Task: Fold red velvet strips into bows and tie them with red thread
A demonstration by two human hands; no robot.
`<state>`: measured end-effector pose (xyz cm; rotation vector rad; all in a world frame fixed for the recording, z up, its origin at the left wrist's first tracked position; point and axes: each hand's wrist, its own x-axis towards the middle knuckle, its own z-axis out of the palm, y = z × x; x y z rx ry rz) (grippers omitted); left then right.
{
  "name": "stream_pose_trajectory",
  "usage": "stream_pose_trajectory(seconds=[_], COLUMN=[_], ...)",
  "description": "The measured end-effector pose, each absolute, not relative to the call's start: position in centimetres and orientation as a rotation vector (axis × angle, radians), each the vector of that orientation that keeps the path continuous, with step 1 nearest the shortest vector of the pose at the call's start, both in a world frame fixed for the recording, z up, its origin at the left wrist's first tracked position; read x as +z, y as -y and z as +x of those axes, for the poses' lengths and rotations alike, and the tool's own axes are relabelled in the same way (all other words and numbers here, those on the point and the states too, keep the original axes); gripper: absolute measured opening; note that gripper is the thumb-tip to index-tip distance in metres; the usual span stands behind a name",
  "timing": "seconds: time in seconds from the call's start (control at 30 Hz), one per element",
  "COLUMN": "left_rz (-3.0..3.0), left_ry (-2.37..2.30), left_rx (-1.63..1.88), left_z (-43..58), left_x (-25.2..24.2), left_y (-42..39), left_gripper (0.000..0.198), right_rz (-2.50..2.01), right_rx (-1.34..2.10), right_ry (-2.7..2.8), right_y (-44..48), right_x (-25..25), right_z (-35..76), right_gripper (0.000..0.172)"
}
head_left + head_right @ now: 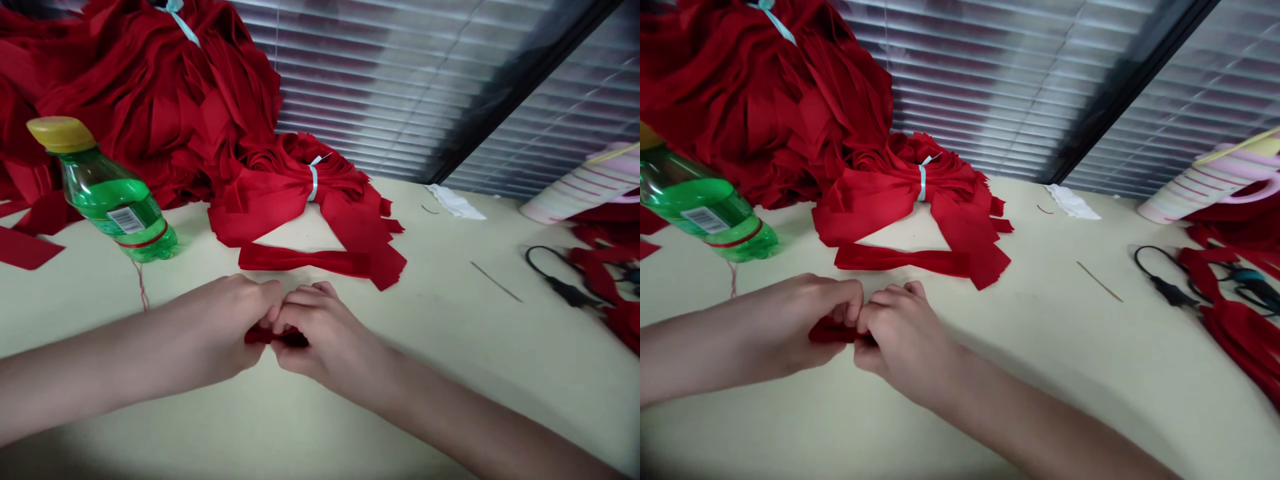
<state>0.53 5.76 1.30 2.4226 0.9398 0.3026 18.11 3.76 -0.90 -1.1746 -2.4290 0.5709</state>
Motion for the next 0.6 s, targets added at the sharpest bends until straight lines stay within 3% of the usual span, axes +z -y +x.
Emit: stream_pose_trajectory(seconds=[0.13,0.6], left_rz=[2.482,2.529], left_ry=[-0.934,-0.897], left_rx=[0.179,0.264], left_z=[0.2,1.3], left_x=[1.1,0.6], left_y=[-6.1,-5.5], left_gripper=[0.012,0.015], right_rz=[-1.179,-1.139], right_rx=[0.585,0.748], right_ry=[2.457,2.345], right_y=[-3.8,-3.9], right_x=[-0.8,-1.1], right_z=[18.2,18.6], right_gripper=[0.006,0.014])
